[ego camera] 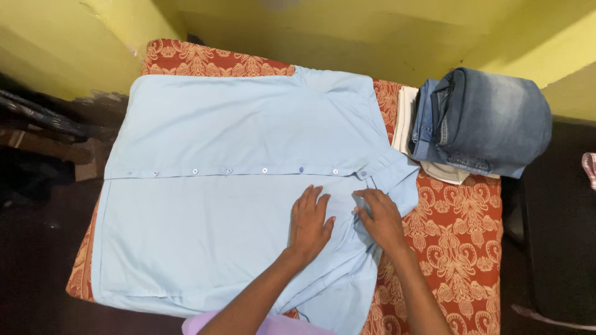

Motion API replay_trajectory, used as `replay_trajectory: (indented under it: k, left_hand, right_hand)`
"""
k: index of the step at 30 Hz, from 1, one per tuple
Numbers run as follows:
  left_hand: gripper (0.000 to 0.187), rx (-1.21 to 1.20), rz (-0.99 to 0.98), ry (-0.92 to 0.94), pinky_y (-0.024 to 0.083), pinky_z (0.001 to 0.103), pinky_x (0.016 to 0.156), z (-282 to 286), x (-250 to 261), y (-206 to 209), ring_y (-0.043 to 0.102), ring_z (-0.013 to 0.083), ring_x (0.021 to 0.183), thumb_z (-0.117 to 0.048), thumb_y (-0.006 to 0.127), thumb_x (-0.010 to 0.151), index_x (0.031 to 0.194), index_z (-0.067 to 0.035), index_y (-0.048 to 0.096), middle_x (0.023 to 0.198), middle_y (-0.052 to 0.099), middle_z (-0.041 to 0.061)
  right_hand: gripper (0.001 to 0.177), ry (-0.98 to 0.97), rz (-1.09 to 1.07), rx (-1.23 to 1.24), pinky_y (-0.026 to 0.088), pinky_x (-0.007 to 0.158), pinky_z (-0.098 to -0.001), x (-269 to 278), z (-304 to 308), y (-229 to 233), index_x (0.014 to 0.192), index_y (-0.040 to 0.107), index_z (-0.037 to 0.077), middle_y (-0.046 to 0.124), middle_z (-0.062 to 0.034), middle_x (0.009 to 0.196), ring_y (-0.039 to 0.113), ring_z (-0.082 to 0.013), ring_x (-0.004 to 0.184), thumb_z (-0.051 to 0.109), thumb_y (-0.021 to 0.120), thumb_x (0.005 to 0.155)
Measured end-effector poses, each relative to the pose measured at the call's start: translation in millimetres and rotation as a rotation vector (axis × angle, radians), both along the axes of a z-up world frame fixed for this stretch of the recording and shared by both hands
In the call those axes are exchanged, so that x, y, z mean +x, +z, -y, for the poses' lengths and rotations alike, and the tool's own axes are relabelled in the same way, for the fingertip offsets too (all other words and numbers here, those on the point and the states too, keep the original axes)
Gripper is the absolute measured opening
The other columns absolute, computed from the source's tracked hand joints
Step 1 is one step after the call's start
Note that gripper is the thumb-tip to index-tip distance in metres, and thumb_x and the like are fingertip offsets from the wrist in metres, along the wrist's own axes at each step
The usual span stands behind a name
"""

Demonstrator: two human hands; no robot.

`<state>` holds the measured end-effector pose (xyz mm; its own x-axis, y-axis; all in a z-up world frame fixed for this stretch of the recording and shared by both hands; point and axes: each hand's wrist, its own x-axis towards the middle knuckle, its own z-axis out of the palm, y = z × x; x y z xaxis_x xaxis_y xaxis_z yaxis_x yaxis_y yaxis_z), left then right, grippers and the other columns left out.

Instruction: The person smooths out a shirt on a patterned surface, aligns the button plackets, and fastens the buttons one by one from top to bottom.

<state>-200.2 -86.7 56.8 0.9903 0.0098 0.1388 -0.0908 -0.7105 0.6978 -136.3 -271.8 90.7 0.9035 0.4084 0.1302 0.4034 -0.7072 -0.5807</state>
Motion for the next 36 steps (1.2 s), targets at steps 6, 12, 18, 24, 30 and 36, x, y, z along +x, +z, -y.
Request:
replay_trajectory:
  k: [6,12,18,24,30,36]
  left_hand:
    - [0.062,-0.081,-0.112,-0.052,0.039,0.049,0.104,2,-33,10,0.043,0.0371,0.136,-0.013,0.074,0.084,0.139,0.003,0.050,0.143,0.050,0.021]
    - [0.061,-0.096,-0.140,-0.075,0.046,0.044,0.100,-4,-47,2,0.053,0.0362,0.121,-0.020,0.075,0.086,0.137,0.003,0.052,0.127,0.062,0.019]
    - [0.046,-0.254,-0.300,-0.093,0.053,0.044,0.088,-2,-51,4,0.068,0.0308,0.096,-0.043,0.069,0.089,0.113,-0.004,0.070,0.095,0.076,0.011]
    - [0.053,-0.242,-0.502,-0.198,0.054,0.045,0.073,9,-56,4,0.070,0.0346,0.076,-0.050,0.072,0.084,0.111,-0.004,0.070,0.082,0.072,0.022]
    - [0.038,-0.383,-0.427,-0.039,0.053,0.041,0.072,-16,-59,-8,0.071,0.0305,0.076,-0.041,0.070,0.088,0.103,-0.006,0.073,0.085,0.075,0.017]
    - [0.032,-0.407,-0.271,0.135,0.055,0.037,0.072,-55,-14,12,0.072,0.0228,0.078,-0.037,0.073,0.087,0.101,-0.009,0.077,0.094,0.077,0.007]
  right_hand:
    - [0.043,0.012,-0.321,-0.365,0.048,0.089,-0.0402,-9,15,32,0.111,0.076,0.019,0.075,-0.0029,0.098,0.064,-0.0266,0.101,0.035,0.087,0.073]
    - [0.043,0.191,-0.301,-0.550,0.045,0.095,-0.0443,-18,38,36,0.105,0.081,0.024,0.076,-0.0001,0.097,0.064,-0.0241,0.102,0.037,0.086,0.064]
    - [0.013,0.118,-0.112,-0.456,0.038,0.107,-0.0576,-32,32,35,0.093,0.075,0.014,0.075,-0.0058,0.088,0.068,-0.0287,0.094,0.025,0.070,0.088]
    - [0.011,0.064,-0.007,-0.308,0.040,0.108,-0.0563,-33,20,48,0.098,0.070,0.011,0.072,-0.0093,0.078,0.068,-0.0320,0.080,0.021,0.064,0.096]
    - [0.014,-0.065,0.163,-0.157,0.050,0.085,-0.0460,-21,21,54,0.097,0.075,0.011,0.071,-0.0119,0.079,0.068,-0.0323,0.078,0.024,0.070,0.093]
    - [0.029,-0.367,0.024,-0.082,0.054,0.075,-0.0430,13,11,26,0.101,0.077,0.009,0.076,-0.0137,0.093,0.073,-0.0321,0.086,0.035,0.080,0.089]
